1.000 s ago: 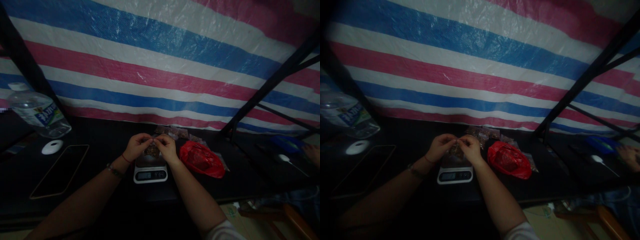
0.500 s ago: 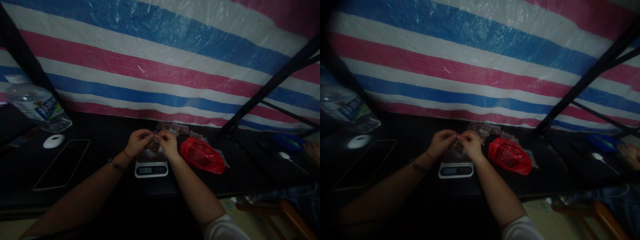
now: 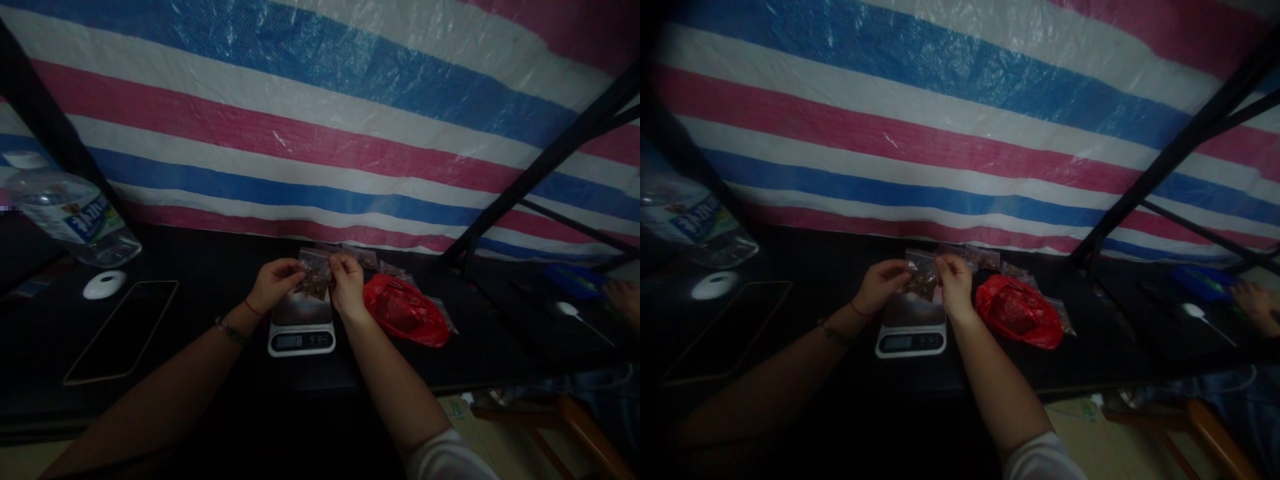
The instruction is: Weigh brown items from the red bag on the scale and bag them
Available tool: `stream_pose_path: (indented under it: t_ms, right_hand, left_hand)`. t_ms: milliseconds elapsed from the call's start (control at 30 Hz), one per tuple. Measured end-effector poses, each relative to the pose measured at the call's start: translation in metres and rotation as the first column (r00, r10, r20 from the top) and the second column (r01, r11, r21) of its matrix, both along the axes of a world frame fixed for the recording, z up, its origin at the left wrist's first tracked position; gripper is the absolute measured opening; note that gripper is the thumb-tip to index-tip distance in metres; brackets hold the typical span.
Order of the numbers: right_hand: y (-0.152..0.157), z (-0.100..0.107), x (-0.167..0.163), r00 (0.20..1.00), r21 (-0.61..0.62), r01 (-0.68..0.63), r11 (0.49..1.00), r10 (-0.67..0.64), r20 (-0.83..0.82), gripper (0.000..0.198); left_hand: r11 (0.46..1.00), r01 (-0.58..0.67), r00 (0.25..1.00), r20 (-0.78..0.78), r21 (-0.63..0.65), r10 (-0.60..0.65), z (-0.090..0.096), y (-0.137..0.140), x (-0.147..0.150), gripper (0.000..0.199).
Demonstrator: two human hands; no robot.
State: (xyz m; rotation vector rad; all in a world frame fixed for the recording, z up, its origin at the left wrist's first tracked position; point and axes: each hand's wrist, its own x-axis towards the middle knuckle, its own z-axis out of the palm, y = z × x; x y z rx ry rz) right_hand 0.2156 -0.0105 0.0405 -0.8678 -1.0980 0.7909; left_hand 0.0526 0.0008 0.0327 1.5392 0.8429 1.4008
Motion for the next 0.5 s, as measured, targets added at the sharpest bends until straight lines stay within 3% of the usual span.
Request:
stream_pose_path:
  t_ms: [100, 200, 300, 400, 500]
  right_hand:
    - [0.0013, 0.0006, -0.002, 0.997, -0.022, 0.064, 0.998, -0.065, -0.045, 0.029]
    - [0.0028, -0.0009, -0.0031, 0.996, -0.031, 0.086, 0.996, -0.087, -0.035, 0.031]
    - [0.0036, -0.0016, -0.002, 0.999, 0.0, -0.011, 1.0, 0.011, 0.031, 0.038]
    - [0.0024, 0.0017, -0.0006, 0.969, -0.048, -0.155, 0.987, 0.161, 0.187, 0.04]
    - [0.0003, 0.0062, -0.0009, 0.93, -0.114, -0.215, 0.97, 0.239, 0.28, 0.03]
  left_hand:
    - [0.996, 0.091, 0.992, -0.086, -0.021, -0.093, -0.0003, -0.0032, 0.001, 0.032]
    - [0.994, 0.1, 0.99, -0.092, -0.046, -0.103, -0.0002, -0.0041, 0.0016, 0.032]
    - [0.998, 0.005, 1.0, -0.007, -0.059, -0.005, -0.0007, -0.0014, 0.0016, 0.037]
    - [0.995, -0.07, 0.993, 0.091, -0.077, 0.077, 0.0001, 0.0015, 0.0016, 0.043]
    - [0.996, -0.017, 0.995, 0.1, -0.082, 0.025, 0.0032, 0.0016, 0.0016, 0.046]
